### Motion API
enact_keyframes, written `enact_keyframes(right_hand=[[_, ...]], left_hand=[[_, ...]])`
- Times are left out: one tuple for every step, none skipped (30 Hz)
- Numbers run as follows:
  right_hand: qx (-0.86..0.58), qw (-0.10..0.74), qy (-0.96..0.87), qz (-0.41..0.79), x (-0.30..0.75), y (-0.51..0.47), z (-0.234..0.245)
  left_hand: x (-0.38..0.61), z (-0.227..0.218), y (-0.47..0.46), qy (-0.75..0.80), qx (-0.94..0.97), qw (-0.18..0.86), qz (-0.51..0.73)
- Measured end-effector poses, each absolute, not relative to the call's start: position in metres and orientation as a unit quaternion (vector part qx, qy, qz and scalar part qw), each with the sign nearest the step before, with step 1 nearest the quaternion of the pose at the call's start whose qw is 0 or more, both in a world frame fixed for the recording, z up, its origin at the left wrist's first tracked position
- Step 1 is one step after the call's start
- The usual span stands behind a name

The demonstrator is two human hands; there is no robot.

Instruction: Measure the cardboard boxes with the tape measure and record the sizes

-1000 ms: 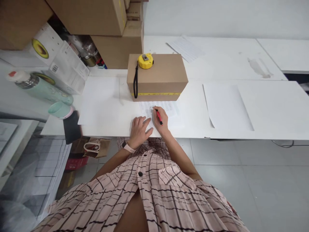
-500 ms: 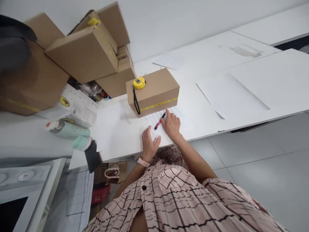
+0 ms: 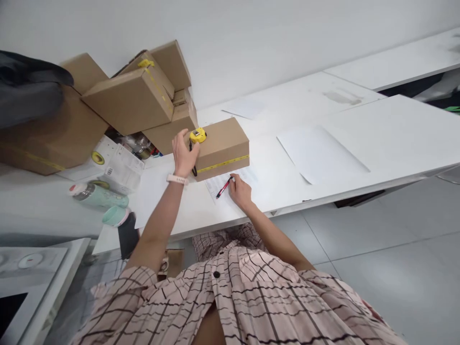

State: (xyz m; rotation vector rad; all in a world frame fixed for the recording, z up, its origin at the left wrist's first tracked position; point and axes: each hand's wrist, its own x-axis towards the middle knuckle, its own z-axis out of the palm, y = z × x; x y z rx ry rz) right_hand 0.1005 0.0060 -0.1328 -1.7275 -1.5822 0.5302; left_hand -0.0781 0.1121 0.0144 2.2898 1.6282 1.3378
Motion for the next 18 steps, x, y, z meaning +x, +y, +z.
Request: enact_keyframes(right_hand=[[-0.668,0.371,-0.608,0.214,0.102,0.006,-0.133],[-0.666,0.381,-0.602,0.222,0.104,0.007,-0.133],[-0.662,0.393,-0.596,0.229,0.105,0.008,-0.134],[-0.658,0.404,-0.591,0.236,0.106,0.008,-0.134],[-0.652,0.414,-0.587,0.243,0.107,0.008,-0.135],[-0.645,0.424,-0.584,0.249,0.108,0.008,-0.135],[-0.639,0.433,-0.581,0.257,0.108,0.007,-0.135],[-0.633,0.445,-0.576,0.265,0.108,0.005,-0.135],[-0.624,0.463,-0.568,0.273,0.108,0.002,-0.134],[-0.611,0.488,-0.558,0.279,0.108,0.0,-0.133],[-0.594,0.519,-0.546,0.282,0.108,-0.003,-0.13],[-0.574,0.554,-0.535,0.279,0.108,-0.005,-0.125],[-0.554,0.59,-0.522,0.271,0.109,-0.005,-0.119],[-0.535,0.624,-0.507,0.258,0.111,-0.003,-0.109],[-0.52,0.653,-0.491,0.249,0.113,0.002,-0.098],[-0.507,0.676,-0.474,0.247,0.117,0.009,-0.084],[-0.493,0.691,-0.458,0.264,0.122,0.019,-0.068],[-0.474,0.692,-0.451,0.305,0.127,0.03,-0.051]], left_hand=[[-0.074,0.019,0.13,0.536,0.733,0.034,0.417],[-0.069,0.021,0.145,0.55,0.726,0.055,0.409],[-0.065,0.022,0.158,0.562,0.717,0.082,0.405],[-0.062,0.021,0.168,0.57,0.705,0.111,0.407],[-0.059,0.02,0.175,0.577,0.691,0.139,0.413],[-0.057,0.019,0.18,0.581,0.677,0.161,0.422],[-0.056,0.018,0.182,0.583,0.666,0.174,0.432],[-0.055,0.018,0.181,0.585,0.659,0.179,0.438],[-0.053,0.019,0.177,0.582,0.66,0.18,0.44],[-0.052,0.021,0.172,0.573,0.669,0.183,0.437],[-0.051,0.023,0.165,0.555,0.683,0.195,0.432],[-0.049,0.026,0.157,0.53,0.699,0.22,0.427],[-0.048,0.028,0.147,0.498,0.712,0.255,0.423],[-0.046,0.031,0.138,0.467,0.72,0.297,0.418],[-0.045,0.033,0.13,0.44,0.724,0.339,0.41],[-0.044,0.035,0.122,0.418,0.724,0.374,0.401],[-0.043,0.037,0.116,0.401,0.723,0.401,0.393],[-0.043,0.039,0.112,0.39,0.723,0.419,0.388]])
